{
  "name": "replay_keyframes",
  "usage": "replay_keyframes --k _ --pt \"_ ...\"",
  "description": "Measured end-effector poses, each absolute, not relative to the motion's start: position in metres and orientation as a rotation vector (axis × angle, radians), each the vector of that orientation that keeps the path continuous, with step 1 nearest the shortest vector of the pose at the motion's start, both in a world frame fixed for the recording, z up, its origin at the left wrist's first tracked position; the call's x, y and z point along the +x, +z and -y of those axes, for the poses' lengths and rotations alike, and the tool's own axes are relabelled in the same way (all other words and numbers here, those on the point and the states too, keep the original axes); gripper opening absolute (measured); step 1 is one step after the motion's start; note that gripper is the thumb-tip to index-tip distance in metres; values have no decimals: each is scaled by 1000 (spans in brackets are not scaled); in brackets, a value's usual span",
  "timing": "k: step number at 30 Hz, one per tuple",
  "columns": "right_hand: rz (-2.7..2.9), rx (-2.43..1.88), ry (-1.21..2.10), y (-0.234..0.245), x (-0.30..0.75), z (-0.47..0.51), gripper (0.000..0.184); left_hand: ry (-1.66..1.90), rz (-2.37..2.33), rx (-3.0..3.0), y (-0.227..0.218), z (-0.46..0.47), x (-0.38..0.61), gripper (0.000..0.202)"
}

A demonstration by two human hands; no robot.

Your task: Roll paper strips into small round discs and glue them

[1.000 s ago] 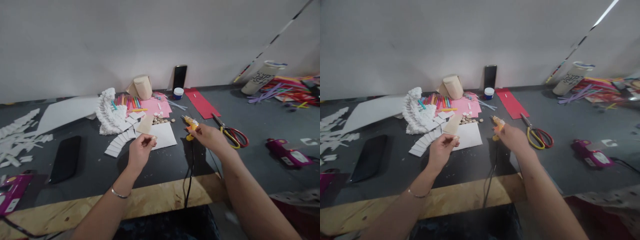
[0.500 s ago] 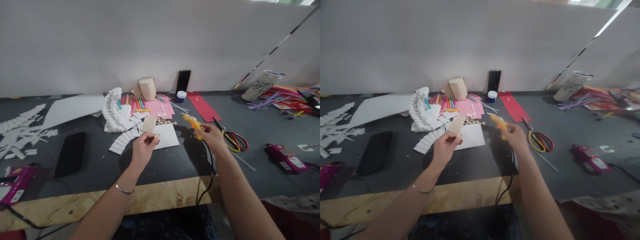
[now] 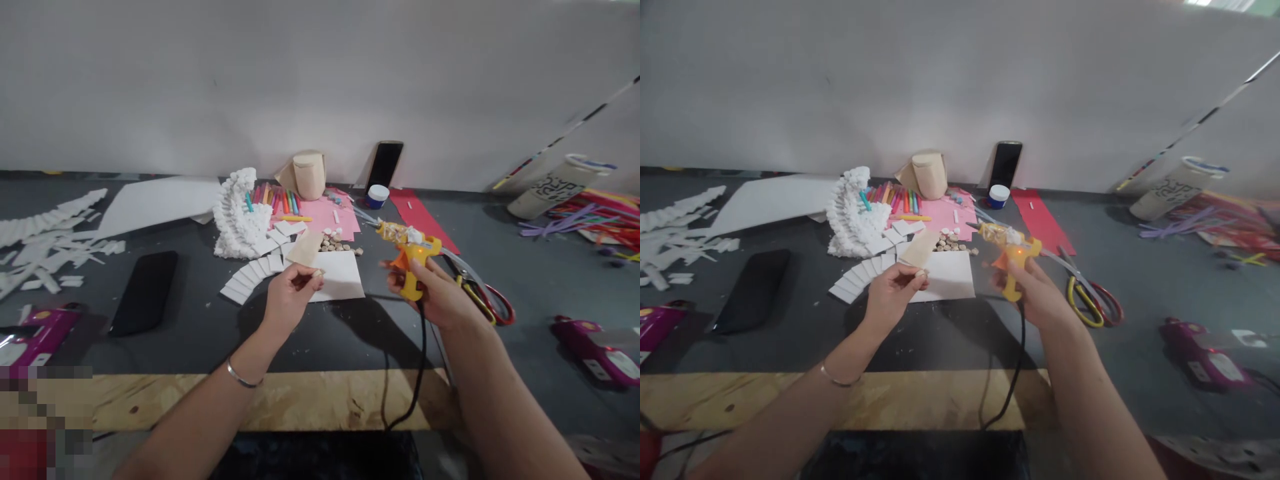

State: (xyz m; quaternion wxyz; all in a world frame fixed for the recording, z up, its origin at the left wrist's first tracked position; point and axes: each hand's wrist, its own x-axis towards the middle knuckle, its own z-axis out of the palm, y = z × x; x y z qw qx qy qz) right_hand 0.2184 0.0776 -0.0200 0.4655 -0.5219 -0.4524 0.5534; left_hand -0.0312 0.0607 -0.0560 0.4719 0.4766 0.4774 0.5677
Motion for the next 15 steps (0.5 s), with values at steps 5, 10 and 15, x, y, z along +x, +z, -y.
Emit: replay_keyframes --k 5,10,15 --pt "1259 -1151 1375 -44 206 -76 33 1403 -1240 1167 -59 -64 -35 18" --pt "1347 -1248 1329 -53 208 -65 35 1430 -1279 1152 -55 -65 -33 18" --pt "1591 -1398 1186 -39 188 -53 31 1443 -1337 1268 -54 -61 -31 14"
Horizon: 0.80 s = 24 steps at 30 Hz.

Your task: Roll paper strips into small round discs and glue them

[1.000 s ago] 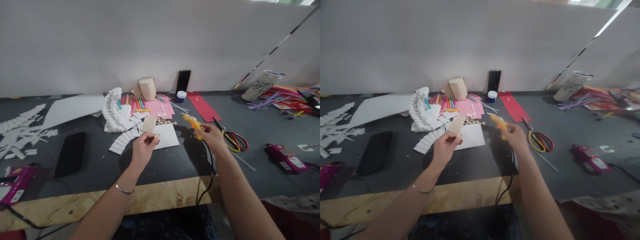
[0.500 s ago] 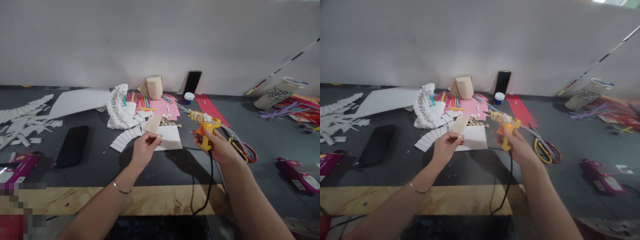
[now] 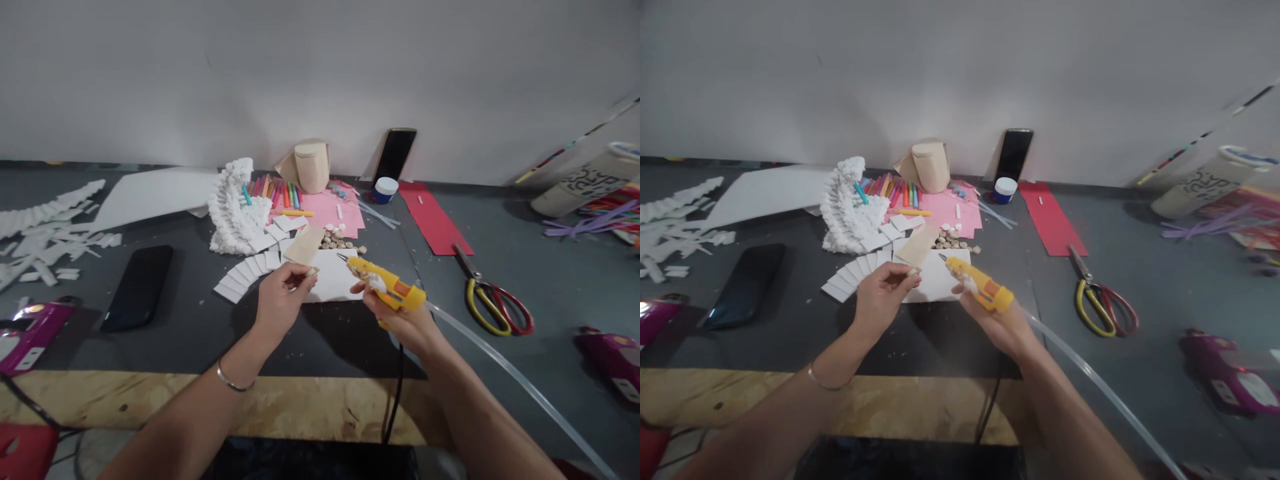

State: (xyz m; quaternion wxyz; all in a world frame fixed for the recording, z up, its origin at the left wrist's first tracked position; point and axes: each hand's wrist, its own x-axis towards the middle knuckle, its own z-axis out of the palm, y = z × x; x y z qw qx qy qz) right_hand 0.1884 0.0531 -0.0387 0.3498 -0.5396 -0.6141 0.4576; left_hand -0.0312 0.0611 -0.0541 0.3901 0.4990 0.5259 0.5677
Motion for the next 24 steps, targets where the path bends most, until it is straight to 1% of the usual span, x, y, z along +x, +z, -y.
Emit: replay_keyframes --k 5,10,16,24 --pt "1736 -1380 1089 -43 176 -45 23 1450 -1305 1283 -60 -61 -32 15" --pt "1880 -1415 982 -44 175 -41 25 1445 -1287 1273 -59 -61 -31 15" --pt "1919 -1410 994 -37 171 -42 27 1441 -1262 1259 -59 -60 -30 15" --pt "1918 -1428 982 -42 173 -43 27 1447 -1249 1277 -59 -60 -30 15"
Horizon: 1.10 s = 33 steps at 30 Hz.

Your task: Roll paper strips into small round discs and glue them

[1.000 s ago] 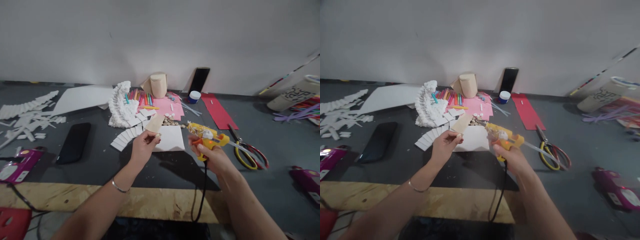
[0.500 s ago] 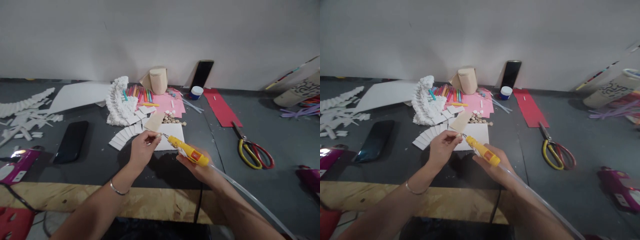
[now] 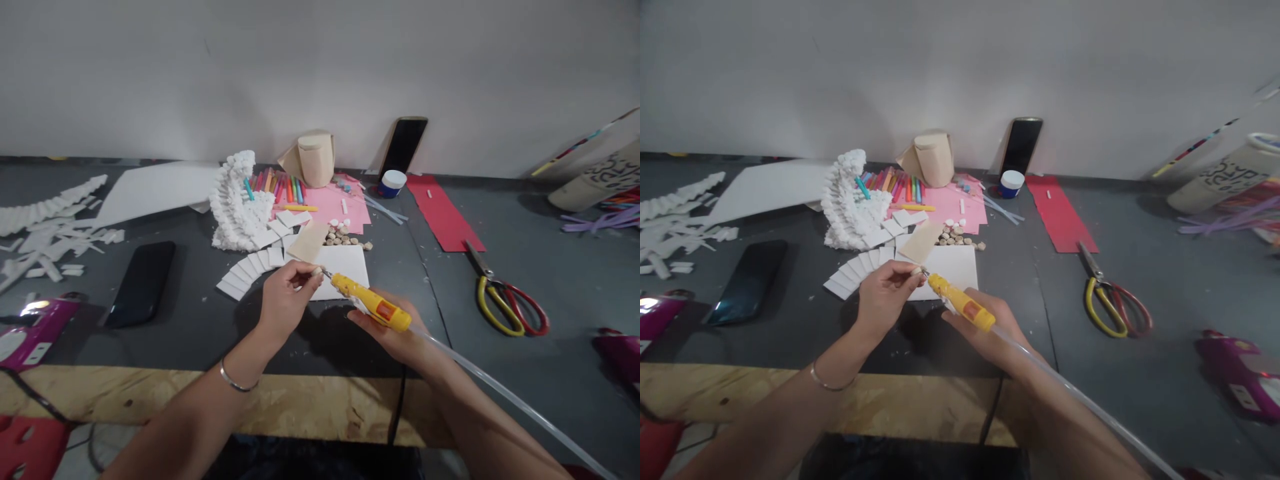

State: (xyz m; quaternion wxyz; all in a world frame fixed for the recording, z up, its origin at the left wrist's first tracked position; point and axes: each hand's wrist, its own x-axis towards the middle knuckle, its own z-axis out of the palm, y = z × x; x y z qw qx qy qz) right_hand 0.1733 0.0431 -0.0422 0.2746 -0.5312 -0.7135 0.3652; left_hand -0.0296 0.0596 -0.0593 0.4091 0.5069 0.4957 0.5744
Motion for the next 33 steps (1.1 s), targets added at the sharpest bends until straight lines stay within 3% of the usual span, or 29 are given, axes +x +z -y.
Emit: replay_keyframes --k 23,33 --pt "1939 -1436 926 -41 174 -44 27 1416 -1303 1354 -58 -57 -29 17" --pt "1474 -1530 899 -52 188 -55 38 1422 -1294 1320 -56 -55 -27 15"
